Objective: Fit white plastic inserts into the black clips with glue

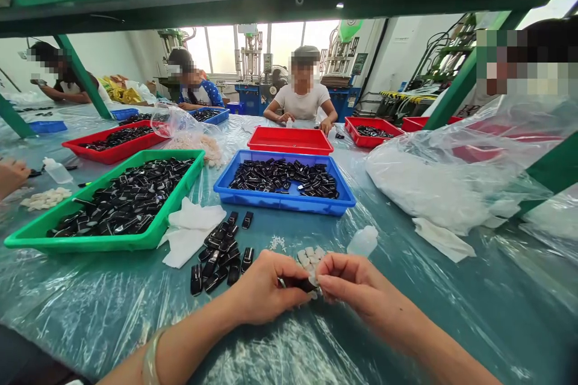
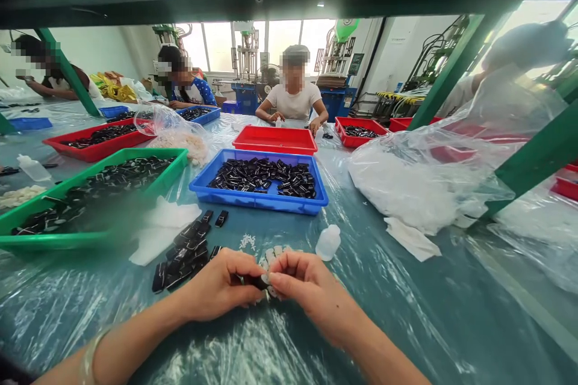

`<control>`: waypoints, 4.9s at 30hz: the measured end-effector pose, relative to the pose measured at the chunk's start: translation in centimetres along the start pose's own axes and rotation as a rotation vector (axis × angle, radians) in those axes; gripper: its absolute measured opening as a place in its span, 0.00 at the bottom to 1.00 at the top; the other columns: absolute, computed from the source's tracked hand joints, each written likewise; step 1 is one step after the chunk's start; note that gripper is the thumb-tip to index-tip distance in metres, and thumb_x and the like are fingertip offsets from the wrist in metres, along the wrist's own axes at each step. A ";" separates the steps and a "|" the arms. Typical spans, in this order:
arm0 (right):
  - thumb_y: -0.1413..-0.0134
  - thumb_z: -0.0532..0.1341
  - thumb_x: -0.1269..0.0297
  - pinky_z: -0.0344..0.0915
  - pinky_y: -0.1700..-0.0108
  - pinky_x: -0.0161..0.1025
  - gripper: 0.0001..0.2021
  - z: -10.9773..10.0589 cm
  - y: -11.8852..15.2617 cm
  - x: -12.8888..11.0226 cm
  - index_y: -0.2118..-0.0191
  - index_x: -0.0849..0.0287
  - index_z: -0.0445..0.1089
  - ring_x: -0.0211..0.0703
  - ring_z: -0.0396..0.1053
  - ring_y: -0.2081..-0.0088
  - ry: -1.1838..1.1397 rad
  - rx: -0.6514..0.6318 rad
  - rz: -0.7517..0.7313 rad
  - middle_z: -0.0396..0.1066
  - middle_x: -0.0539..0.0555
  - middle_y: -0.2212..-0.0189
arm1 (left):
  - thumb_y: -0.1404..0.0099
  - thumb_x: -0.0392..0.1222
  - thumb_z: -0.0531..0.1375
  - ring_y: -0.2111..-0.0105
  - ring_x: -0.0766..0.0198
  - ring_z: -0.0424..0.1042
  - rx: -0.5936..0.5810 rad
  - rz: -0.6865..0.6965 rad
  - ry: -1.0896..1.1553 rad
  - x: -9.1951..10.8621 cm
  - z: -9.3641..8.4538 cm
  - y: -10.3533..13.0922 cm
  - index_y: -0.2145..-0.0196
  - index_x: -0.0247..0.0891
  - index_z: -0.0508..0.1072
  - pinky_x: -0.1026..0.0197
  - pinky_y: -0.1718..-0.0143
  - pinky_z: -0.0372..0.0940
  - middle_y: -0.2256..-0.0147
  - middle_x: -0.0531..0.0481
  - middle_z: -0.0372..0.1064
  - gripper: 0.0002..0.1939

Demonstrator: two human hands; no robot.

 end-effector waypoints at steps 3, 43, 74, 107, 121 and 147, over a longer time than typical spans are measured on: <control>0.56 0.66 0.58 0.53 0.71 0.33 0.11 0.1 0.0 0.6 0.75 0.62 0.68 0.33 0.56 0.75 -0.063 -0.020 0.027 0.62 0.47 0.80 | 0.46 0.30 0.60 0.79 0.73 0.60 -0.024 0.009 -0.021 0.1 0.1 -0.1 0.72 0.33 0.78 0.70 0.76 0.54 0.80 0.56 0.61 0.06; 0.67 0.72 0.64 0.55 0.76 0.29 0.12 1.0 0.1 3.8 0.77 0.63 0.70 0.28 0.62 0.82 -0.434 0.032 0.242 0.65 0.45 0.85 | 0.45 0.33 0.60 0.82 0.74 0.59 -0.142 0.033 -0.062 0.3 0.4 0.2 0.73 0.35 0.79 0.72 0.80 0.57 0.81 0.56 0.56 0.06; 0.59 0.67 0.53 0.58 0.74 0.34 0.16 -0.4 -0.4 2.9 0.69 0.61 0.74 0.34 0.61 0.78 -0.074 0.153 0.081 0.69 0.50 0.78 | 0.43 0.32 0.57 0.69 0.69 0.73 1.491 -0.035 0.657 -6.6 -21.3 7.7 0.73 0.35 0.65 0.66 0.62 0.68 0.73 0.50 0.66 0.02; 0.51 0.61 0.55 0.63 0.72 0.36 0.19 -1.3 0.3 0.6 0.56 0.61 0.68 0.38 0.65 0.73 0.112 0.350 -0.252 0.68 0.50 0.75 | 0.45 0.42 0.61 0.79 0.69 0.68 0.166 -0.197 0.549 -1.3 -0.6 -0.9 0.63 0.32 0.66 0.65 0.78 0.64 0.72 0.48 0.70 0.13; 0.50 0.59 0.55 0.65 0.69 0.36 0.13 -1.9 0.6 -0.9 0.68 0.61 0.72 0.41 0.69 0.73 0.206 0.328 -0.184 0.73 0.52 0.75 | 0.46 0.38 0.64 0.63 0.61 0.74 -0.109 -0.318 0.736 -1.1 2.3 0.1 0.58 0.34 0.65 0.60 0.61 0.66 0.61 0.40 0.73 0.18; 0.71 0.68 0.59 0.56 0.45 0.53 0.48 -11.2 1.4 -0.7 0.40 0.62 0.48 0.61 0.54 0.42 0.546 0.916 -0.081 0.57 0.66 0.43 | 0.53 0.40 0.68 0.73 0.64 0.72 0.143 -0.271 0.617 -1.8 0.0 -0.3 0.70 0.30 0.78 0.65 0.73 0.68 0.68 0.42 0.73 0.12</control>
Point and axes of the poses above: each hand's wrist, its own y-axis away from the middle knuckle, its own z-axis out of the palm, x = y × z, the point moved 7 cm from there along -y, towards the middle knuckle
